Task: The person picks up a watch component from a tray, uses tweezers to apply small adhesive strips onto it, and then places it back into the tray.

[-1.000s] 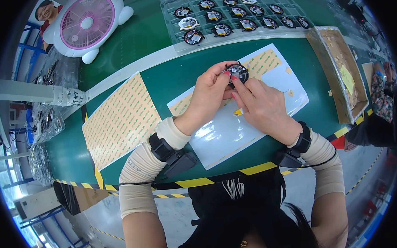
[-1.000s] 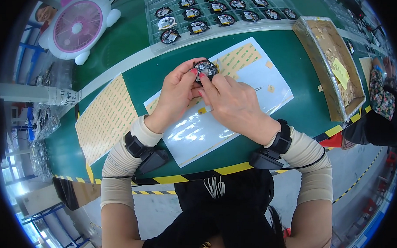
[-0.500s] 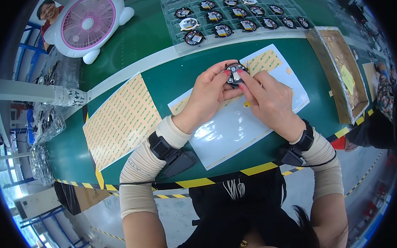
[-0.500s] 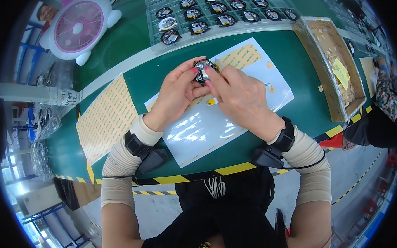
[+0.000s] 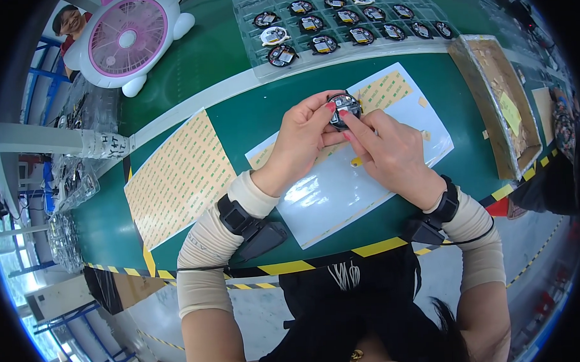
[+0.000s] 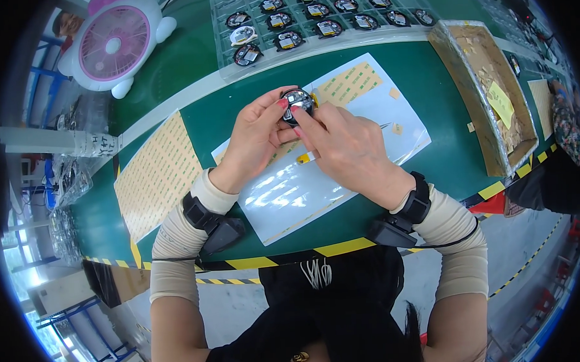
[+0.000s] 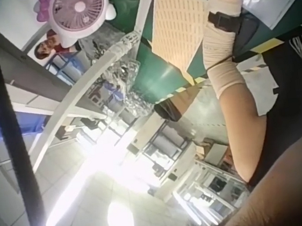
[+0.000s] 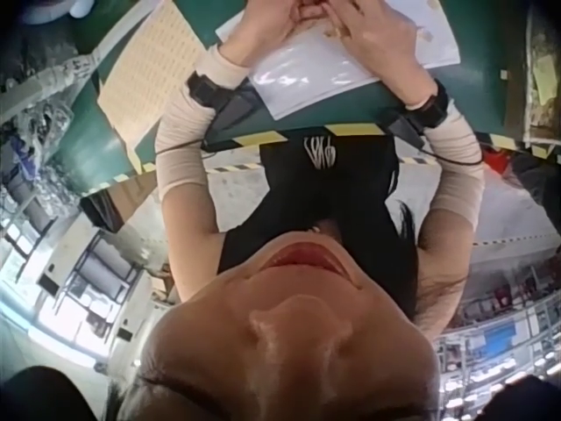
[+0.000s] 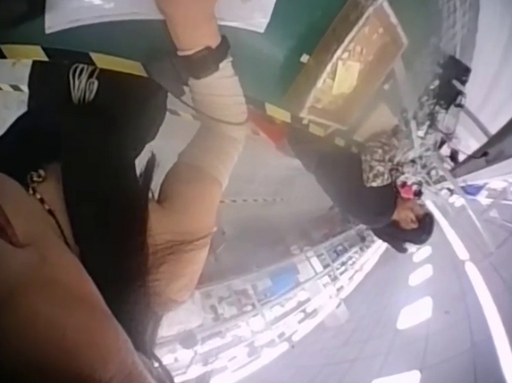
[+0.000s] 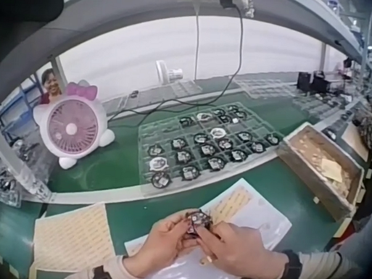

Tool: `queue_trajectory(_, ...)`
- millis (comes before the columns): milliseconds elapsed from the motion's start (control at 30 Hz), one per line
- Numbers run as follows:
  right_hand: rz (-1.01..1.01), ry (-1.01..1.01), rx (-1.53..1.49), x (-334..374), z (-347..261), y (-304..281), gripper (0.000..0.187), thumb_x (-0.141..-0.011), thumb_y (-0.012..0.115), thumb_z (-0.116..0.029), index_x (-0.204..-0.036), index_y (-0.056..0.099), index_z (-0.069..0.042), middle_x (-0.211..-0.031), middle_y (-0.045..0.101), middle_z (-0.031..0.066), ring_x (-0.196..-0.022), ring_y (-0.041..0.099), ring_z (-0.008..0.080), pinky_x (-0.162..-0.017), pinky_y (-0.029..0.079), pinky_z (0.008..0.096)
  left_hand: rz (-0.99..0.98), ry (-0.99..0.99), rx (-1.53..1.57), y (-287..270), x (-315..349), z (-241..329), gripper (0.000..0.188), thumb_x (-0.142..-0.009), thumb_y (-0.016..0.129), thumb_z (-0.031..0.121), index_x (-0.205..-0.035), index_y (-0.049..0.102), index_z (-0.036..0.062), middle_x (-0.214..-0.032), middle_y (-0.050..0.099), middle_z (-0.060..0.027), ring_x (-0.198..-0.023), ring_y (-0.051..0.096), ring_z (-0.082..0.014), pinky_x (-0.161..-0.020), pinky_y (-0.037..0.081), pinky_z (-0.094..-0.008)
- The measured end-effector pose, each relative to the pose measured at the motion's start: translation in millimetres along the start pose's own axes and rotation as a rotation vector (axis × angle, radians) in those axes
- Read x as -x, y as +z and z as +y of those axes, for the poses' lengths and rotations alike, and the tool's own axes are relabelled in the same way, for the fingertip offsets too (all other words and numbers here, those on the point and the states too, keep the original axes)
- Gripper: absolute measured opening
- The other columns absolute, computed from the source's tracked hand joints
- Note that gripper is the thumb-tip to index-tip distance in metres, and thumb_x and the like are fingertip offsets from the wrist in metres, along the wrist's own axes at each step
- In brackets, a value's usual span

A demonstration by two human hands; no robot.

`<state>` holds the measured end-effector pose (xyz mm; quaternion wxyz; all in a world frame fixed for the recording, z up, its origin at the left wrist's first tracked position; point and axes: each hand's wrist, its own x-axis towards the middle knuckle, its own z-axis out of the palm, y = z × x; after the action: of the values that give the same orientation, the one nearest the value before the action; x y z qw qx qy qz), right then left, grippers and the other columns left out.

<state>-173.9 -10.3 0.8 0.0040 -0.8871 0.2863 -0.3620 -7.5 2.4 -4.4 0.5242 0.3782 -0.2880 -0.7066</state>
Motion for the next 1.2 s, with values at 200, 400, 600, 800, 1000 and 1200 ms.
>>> queue_trajectory(200, -0.049, 0.004, 0.032, -0.4, -2.4, -1.6, 0.035, -0.07, 0.068, -0.007, -0.105, 0.062, -0.007, -0.07, 0.046, 0.0031, -0.051, 0.05, 0.0155, -0.042, 0.04, 0.0272, -0.097, -0.009, 0.125, 1.2, 3.2, 1.3, 0.03, -0.095, 0.035, 0.013, -0.12, 0.045, -0.0011, -0.109, 0.054, -0.0121, -0.092, 0.059, -0.0192, -0.08, 0.052, -0.0327)
queue_trajectory(400, -0.027, 0.02, 0.03, 0.0, -3.3, -0.3, 0.037, -0.069, 0.068, -0.007, -0.105, 0.062, -0.008, -0.07, 0.045, 0.0031, -0.051, 0.05, 0.0152, -0.042, 0.039, 0.0267, -0.109, -0.006, 0.13, 2.0, 4.2, 1.3, 0.032, -0.097, 0.03, 0.016, -0.122, 0.043, -0.0007, -0.11, 0.054, -0.0128, -0.095, 0.058, -0.0213, -0.083, 0.051, -0.0348)
queue_trajectory(600, -0.062, -0.003, 0.069, 0.6, -3.0, 0.2, 0.038, -0.069, 0.067, -0.007, -0.106, 0.061, -0.007, -0.071, 0.044, 0.0028, -0.05, 0.049, 0.0152, -0.042, 0.039, 0.0274, -0.099, 0.007, 0.109, 2.6, 3.7, -1.8, 0.031, -0.096, 0.032, 0.015, -0.121, 0.044, -0.0005, -0.109, 0.054, -0.0119, -0.094, 0.058, -0.0193, -0.082, 0.051, -0.0333)
queue_trajectory(800, -0.098, -0.003, 0.105, 3.3, -5.5, 4.0, 0.039, -0.07, 0.065, -0.006, -0.108, 0.06, -0.007, -0.072, 0.044, 0.0029, -0.05, 0.049, 0.0163, -0.042, 0.039, 0.028, -0.073, 0.003, 0.071, 4.0, 4.3, -3.2, 0.03, -0.096, 0.033, 0.013, -0.12, 0.046, -0.0003, -0.109, 0.054, -0.0107, -0.093, 0.057, -0.0172, -0.08, 0.051, -0.0312)
queue_trajectory(1000, -0.135, 0.108, -0.02, 3.2, -8.9, 3.8, 0.041, -0.072, 0.064, -0.005, -0.113, 0.056, -0.004, -0.071, 0.051, 0.0056, -0.051, 0.053, 0.0206, -0.042, 0.041, 0.0306, -0.063, -0.013, 0.064, -0.4, 3.9, -3.0, 0.032, -0.096, 0.035, 0.015, -0.122, 0.044, -0.0006, -0.108, 0.056, -0.0114, -0.09, 0.058, -0.0169, -0.077, 0.05, -0.0283)
queue_trajectory(1200, -0.211, 0.15, -0.147, 6.1, -10.7, 7.1, 0.045, -0.076, 0.063, -0.007, -0.119, 0.051, -0.002, -0.067, 0.057, 0.0072, -0.051, 0.056, 0.0216, -0.043, 0.042, 0.0318, -0.021, 0.025, -0.002, 1.7, 1.4, -2.4, 0.03, -0.095, 0.037, 0.014, -0.119, 0.045, -0.0025, -0.106, 0.057, -0.017, -0.091, 0.061, -0.0234, -0.076, 0.053, -0.0322)
